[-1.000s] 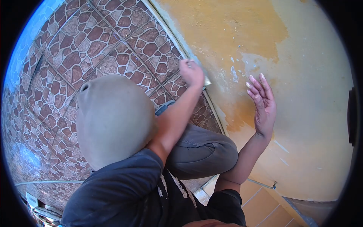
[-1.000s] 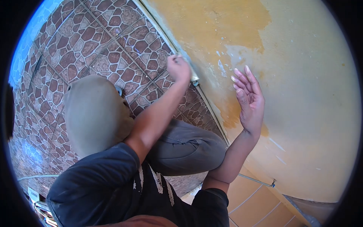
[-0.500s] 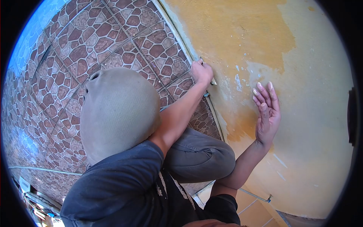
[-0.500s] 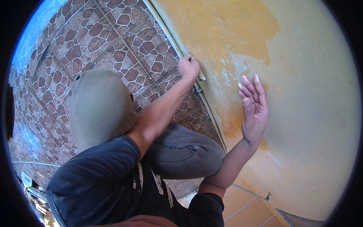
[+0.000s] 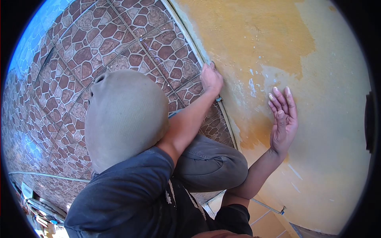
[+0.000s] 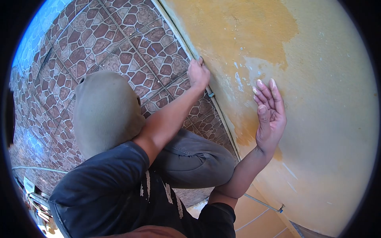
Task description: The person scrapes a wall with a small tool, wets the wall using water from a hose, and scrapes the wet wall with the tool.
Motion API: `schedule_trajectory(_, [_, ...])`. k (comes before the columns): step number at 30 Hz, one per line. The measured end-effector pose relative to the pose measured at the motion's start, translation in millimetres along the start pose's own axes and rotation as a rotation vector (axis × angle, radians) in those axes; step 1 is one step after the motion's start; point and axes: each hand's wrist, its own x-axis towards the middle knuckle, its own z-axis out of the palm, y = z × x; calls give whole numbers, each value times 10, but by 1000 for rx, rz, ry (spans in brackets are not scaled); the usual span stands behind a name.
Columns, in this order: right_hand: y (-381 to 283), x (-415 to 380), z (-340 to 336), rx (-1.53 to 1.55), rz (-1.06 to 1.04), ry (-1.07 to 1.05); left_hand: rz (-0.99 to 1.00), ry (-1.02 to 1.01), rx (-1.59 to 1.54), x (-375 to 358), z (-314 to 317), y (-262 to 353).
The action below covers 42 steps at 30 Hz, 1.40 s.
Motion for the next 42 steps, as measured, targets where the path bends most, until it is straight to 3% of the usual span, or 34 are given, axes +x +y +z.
schedule_trajectory(4, [-25, 43, 15, 8, 15, 44, -66, -140, 18, 162, -40, -23])
schedule_trajectory(8, [-21, 42, 39, 57, -7, 40, 44, 94, -77, -28, -63, 206])
schedule_trajectory(10, [-37, 29, 42, 49, -1, 43, 73, 102, -89, -5, -47, 135])
schedule_trajectory(13, [-52, 54, 80, 3, 30, 35, -235, -106, -154, 148, -82, -2])
schedule_trajectory(14, [-49, 63, 73, 2, 21, 27, -233, -95, -167, 165, -83, 57])
schedule_trajectory(16, [-45, 50, 70, 10, 39, 19, 40, -8, -18, 0, -93, 131])
schedule_trajectory(21, [-71, 101, 112, 29, 39, 22, 46, 51, -143, 8, 11, 50])
schedule_trajectory(23, [-62, 81, 107, 7, 50, 20, -282, -136, -156, 220, -49, -29])
schedule_trajectory(24, [-46, 111, 113, -8, 57, 12, -278, -122, -166, 246, -15, -12])
schedule_trajectory(26, [-66, 117, 110, 22, 48, -5, 28, -11, -50, 58, -28, 86])
schedule_trajectory(27, [-72, 106, 115, 49, 47, 1, 48, 32, -60, -64, -143, 270])
schedule_trajectory(31, [-91, 169, 166, 46, 42, 31, -72, 121, -261, -39, -108, 323])
schedule_trajectory(36, [2, 159, 151, -1, 112, -28, -203, 8, -185, 337, -49, 26])
schedule_trajectory(42, [-33, 204, 173, 41, 81, -3, -109, 248, -349, 651, -326, 568])
